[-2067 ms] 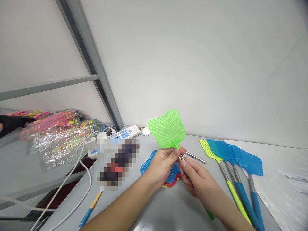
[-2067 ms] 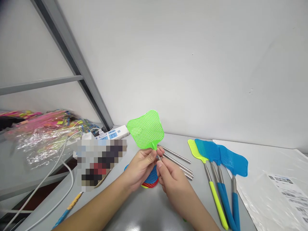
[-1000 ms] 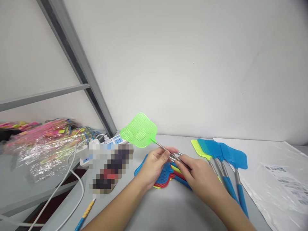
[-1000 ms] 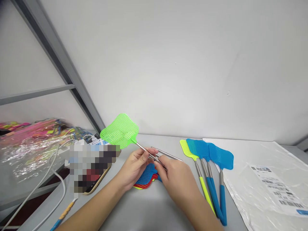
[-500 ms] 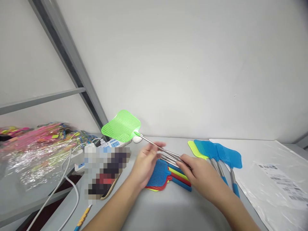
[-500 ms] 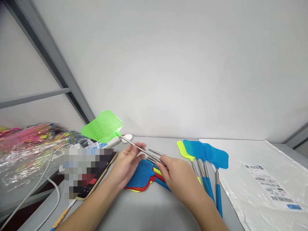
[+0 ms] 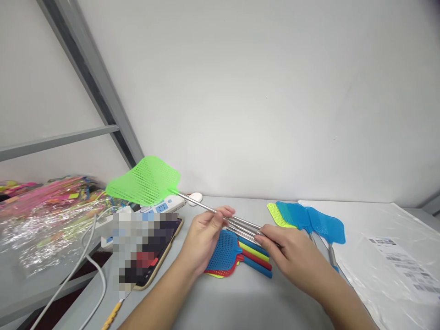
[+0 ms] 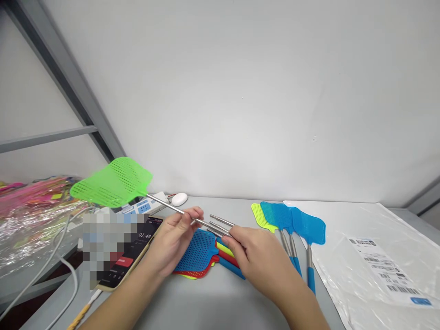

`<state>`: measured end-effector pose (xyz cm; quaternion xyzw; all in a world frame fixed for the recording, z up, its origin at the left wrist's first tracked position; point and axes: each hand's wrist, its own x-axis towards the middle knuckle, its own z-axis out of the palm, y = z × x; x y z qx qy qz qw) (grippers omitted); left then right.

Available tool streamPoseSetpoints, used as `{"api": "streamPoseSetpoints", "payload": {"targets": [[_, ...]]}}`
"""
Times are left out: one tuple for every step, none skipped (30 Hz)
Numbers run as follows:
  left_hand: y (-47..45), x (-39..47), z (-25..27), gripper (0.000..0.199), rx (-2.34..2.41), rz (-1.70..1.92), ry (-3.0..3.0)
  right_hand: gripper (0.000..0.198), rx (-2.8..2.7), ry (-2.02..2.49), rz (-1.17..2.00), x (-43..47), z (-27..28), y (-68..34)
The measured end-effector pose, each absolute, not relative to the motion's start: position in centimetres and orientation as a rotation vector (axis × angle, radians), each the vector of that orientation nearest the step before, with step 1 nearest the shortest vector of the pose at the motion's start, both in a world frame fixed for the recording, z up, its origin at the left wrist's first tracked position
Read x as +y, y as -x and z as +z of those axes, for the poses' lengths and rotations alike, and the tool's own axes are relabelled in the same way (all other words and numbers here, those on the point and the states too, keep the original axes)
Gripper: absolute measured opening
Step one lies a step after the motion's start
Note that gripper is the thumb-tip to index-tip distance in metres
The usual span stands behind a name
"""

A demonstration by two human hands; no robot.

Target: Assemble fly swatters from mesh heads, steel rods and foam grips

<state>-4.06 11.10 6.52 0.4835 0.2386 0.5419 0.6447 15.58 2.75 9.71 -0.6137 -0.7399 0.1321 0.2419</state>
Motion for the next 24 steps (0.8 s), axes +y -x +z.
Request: {"api": "streamPoseSetpoints", "payload": {"targets": [[4.5, 11.6, 6.8, 0.020, 0.538, 1.291, -1.063, 0.039, -2.022, 1.696, 0.365, 2.7, 9.8, -15.8], [4.9, 12.1, 7.2, 0.019, 0.535, 1.346, -1.036, 0.039, -2.021, 1.711, 0.368, 2.7, 9.8, -16.0], [5.3, 12.5, 7.5, 0.019, 0.533, 1.394, -1.017, 0.039, -2.021, 1.722, 0.371, 2.7, 9.9, -16.2], [5.6, 12.8, 7.7, 0.019, 0.532, 1.432, -1.002, 0.039, -2.022, 1.729, 0.375, 2.7, 9.9, -16.3], [5.7, 12.9, 7.7, 0.019, 0.536, 1.451, -0.993, 0.039, -2.024, 1.731, 0.375, 2.7, 9.9, -16.3], [5.6, 12.8, 7.7, 0.020, 0.551, 1.449, -0.997, 0.039, -2.024, 1.730, 0.370, 2.7, 9.9, -16.2], [5.4, 12.5, 7.5, 0.021, 0.578, 1.424, -1.014, 0.038, -2.026, 1.726, 0.357, 2.8, 9.9, -16.2], [5.0, 12.1, 7.2, 0.024, 0.610, 1.370, -1.050, 0.038, -2.029, 1.717, 0.337, 2.8, 9.8, -16.1], [4.5, 11.5, 6.8, 0.027, 0.642, 1.295, -1.103, 0.037, -2.038, 1.704, 0.312, 2.9, 9.7, -15.9], [4.0, 10.9, 6.5, 0.029, 0.667, 1.203, -1.161, 0.036, -2.052, 1.687, 0.286, 2.9, 9.6, -15.8], [3.5, 10.3, 6.2, 0.031, 0.676, 1.114, -1.204, 0.036, -2.065, 1.673, 0.267, 3.0, 9.5, -15.7], [3.1, 9.8, 6.0, 0.031, 0.674, 1.064, -1.223, 0.036, -2.076, 1.660, 0.257, 3.0, 9.4, -15.5], [2.8, 9.4, 5.9, 0.032, 0.660, 1.035, -1.230, 0.037, -2.086, 1.649, 0.254, 3.0, 9.4, -15.4], [2.6, 9.2, 6.0, 0.033, 0.643, 1.036, -1.229, 0.037, -2.090, 1.640, 0.255, 3.0, 9.4, -15.4], [2.6, 9.1, 6.1, 0.034, 0.624, 1.059, -1.225, 0.037, -2.092, 1.633, 0.258, 2.9, 9.4, -15.4], [2.8, 9.2, 6.4, 0.034, 0.603, 1.095, -1.219, 0.037, -2.091, 1.624, 0.263, 2.9, 9.5, -15.4], [3.0, 9.4, 6.7, 0.033, 0.581, 1.138, -1.209, 0.037, -2.090, 1.615, 0.266, 2.8, 9.6, -15.4], [3.3, 9.7, 7.1, 0.032, 0.564, 1.183, -1.195, 0.037, -2.088, 1.609, 0.266, 2.8, 9.7, -15.5], [3.7, 10.0, 7.4, 0.031, 0.550, 1.228, -1.179, 0.037, -2.084, 1.608, 0.265, 2.7, 9.8, -15.6], [4.0, 10.3, 7.6, 0.030, 0.538, 1.268, -1.167, 0.037, -2.077, 1.610, 0.264, 2.7, 9.9, -15.7], [4.2, 10.6, 7.9, 0.029, 0.527, 1.299, -1.159, 0.037, -2.071, 1.612, 0.263, 2.6, 9.9, -15.7], [4.5, 10.7, 8.1, 0.028, 0.518, 1.324, -1.155, 0.038, -2.066, 1.616, 0.261, 2.6, 10.0, -15.7], [4.7, 10.9, 8.3, 0.028, 0.509, 1.347, -1.154, 0.039, -2.062, 1.617, 0.258, 2.6, 10.1, -15.6], [4.8, 11.0, 8.5, 0.027, 0.502, 1.372, -1.152, 0.039, -2.062, 1.616, 0.257, 2.5, 10.2, -15.5]]}}
